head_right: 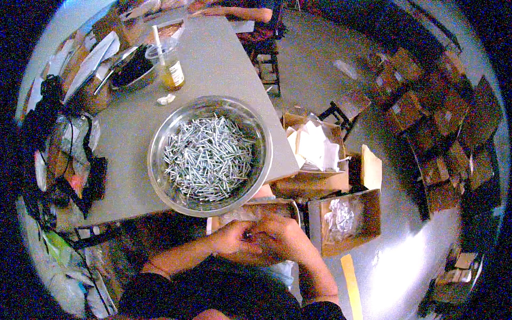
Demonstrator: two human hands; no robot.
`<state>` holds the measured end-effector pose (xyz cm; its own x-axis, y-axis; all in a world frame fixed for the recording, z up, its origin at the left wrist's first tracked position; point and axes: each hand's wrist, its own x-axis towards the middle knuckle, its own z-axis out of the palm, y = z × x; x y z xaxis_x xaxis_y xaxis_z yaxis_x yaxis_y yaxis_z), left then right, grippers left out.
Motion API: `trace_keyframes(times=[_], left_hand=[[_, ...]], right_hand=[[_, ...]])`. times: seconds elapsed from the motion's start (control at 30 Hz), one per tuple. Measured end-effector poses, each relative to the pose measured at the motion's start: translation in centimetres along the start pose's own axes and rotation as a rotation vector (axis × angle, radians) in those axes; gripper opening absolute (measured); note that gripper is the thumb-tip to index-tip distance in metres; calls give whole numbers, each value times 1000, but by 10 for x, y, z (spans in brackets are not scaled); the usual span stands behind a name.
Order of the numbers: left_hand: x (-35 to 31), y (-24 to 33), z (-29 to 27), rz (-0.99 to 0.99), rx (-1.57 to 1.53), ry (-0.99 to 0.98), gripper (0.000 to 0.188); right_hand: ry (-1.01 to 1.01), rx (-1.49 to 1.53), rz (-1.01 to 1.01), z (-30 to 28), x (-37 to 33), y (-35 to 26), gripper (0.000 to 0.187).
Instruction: The person picks individual nails from a large metal bowl and places them into a small plastic bag held in their left hand. The task is performed by hand without tools, moving items one at a time from the bowl to the bag.
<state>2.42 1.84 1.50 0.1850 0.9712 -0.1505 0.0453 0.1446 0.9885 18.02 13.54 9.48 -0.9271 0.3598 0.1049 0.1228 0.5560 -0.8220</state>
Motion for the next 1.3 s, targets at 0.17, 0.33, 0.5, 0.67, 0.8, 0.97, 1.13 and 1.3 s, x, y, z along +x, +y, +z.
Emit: trace_keyframes(times=[0.17,0.33,0.5,0.67,0.8,0.97,1.13,1.3], left_hand=[[7,-11,11,47,-51,65,43],[10,-9,11,72,-71,16,46],[3,10,8,111,-82,-41,55],[1,15,4,78,-135,-106,64],[1,19,8,146,-173,-61,69],[0,25,5,131,-116,-98,70],[5,16,1,320,255,220,59],[12,29,-1,514,387,430,17]], right_hand=[[-3,6,20,-2,-7,-17,20],[13,-124,-61,-7,-14,-14,26],[35,-161,-130,-5,-16,-8,26],[64,-193,-198,-9,-13,-13,27],[39,-226,-193,-7,-15,-12,27],[73,-203,-265,-5,-12,-13,25],[190,-142,-78,-8,-23,-3,19],[306,-158,62,1,-21,-2,16]])
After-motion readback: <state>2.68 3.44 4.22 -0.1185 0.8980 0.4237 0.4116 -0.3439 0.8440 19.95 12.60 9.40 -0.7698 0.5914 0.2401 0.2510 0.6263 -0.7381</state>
